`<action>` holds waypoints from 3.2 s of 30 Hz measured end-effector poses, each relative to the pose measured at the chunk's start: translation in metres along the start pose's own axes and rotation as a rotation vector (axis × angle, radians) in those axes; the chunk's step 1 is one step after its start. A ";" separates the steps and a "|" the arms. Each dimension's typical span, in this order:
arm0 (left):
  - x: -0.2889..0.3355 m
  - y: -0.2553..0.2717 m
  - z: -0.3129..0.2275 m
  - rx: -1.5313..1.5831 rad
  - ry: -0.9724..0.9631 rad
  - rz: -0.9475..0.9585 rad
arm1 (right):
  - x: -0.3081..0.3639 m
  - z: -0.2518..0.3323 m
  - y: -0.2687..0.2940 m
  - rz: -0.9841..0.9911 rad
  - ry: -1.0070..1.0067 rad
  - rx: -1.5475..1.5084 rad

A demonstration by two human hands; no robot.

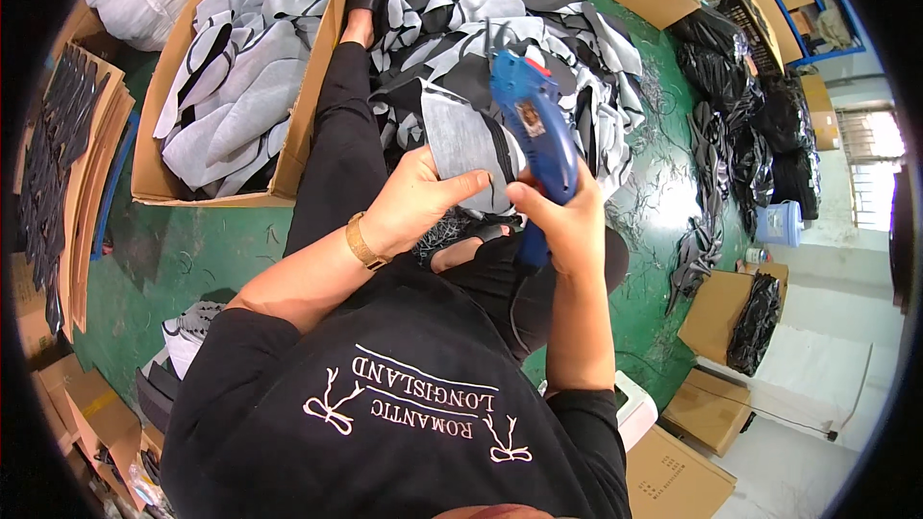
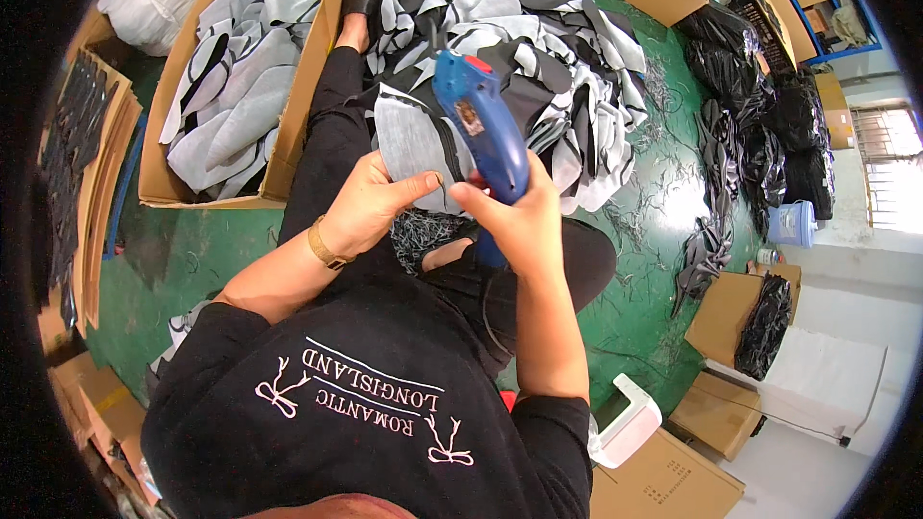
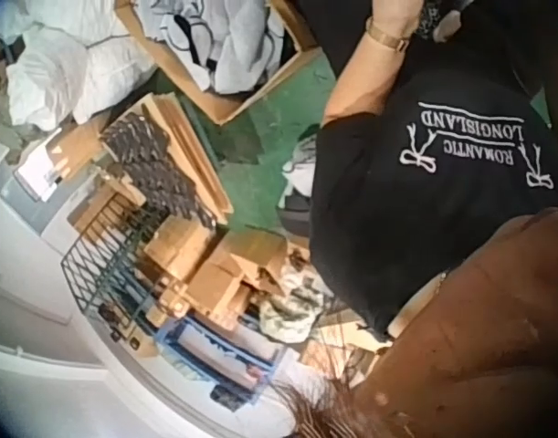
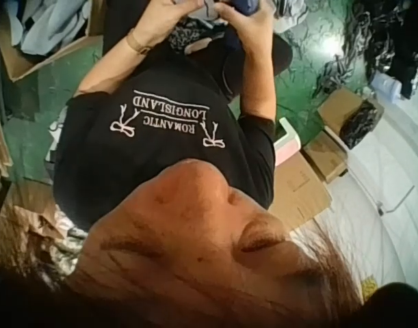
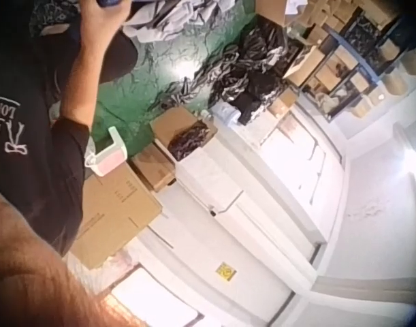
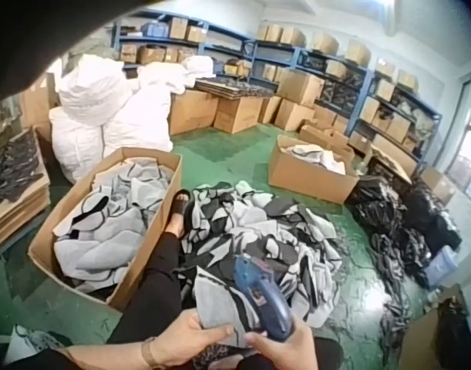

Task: Trimming excess fabric from shoe components using an electric cutter.

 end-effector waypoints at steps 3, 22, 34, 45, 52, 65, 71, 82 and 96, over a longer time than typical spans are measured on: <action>-0.001 0.006 0.012 0.126 0.050 0.015 | -0.005 0.002 -0.011 0.022 0.026 0.082; -0.015 0.021 -0.002 0.335 0.049 -0.026 | 0.022 -0.040 0.004 -0.008 -0.139 -0.091; -0.017 0.035 -0.006 0.105 -0.054 -0.148 | 0.061 -0.021 0.035 0.195 -0.256 0.206; -0.008 0.033 -0.018 -0.125 -0.107 -0.171 | 0.060 -0.039 0.033 0.185 -0.305 0.117; -0.005 0.030 -0.023 -0.302 -0.119 -0.135 | 0.056 -0.033 0.032 0.204 -0.300 0.099; 0.002 0.020 -0.023 -0.525 -0.037 -0.057 | 0.059 -0.046 0.035 0.269 -0.445 -0.093; 0.006 0.012 -0.027 -0.550 -0.012 -0.030 | 0.061 -0.053 0.036 0.289 -0.484 -0.169; 0.011 0.006 -0.018 -0.618 0.133 0.096 | 0.063 -0.054 0.034 0.338 -0.469 -0.220; -0.002 0.034 -0.016 -0.613 0.106 0.070 | 0.032 -0.085 0.037 0.064 -0.390 -0.561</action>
Point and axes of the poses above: each hand's wrist, its own x-axis away from the middle knuckle, its own y-axis out of the back of the hand, z = x × y, the point moved 8 cm from there along -x, towards the middle knuckle, and after that the axes turned 13 degrees about y, right-handed, at the moved point
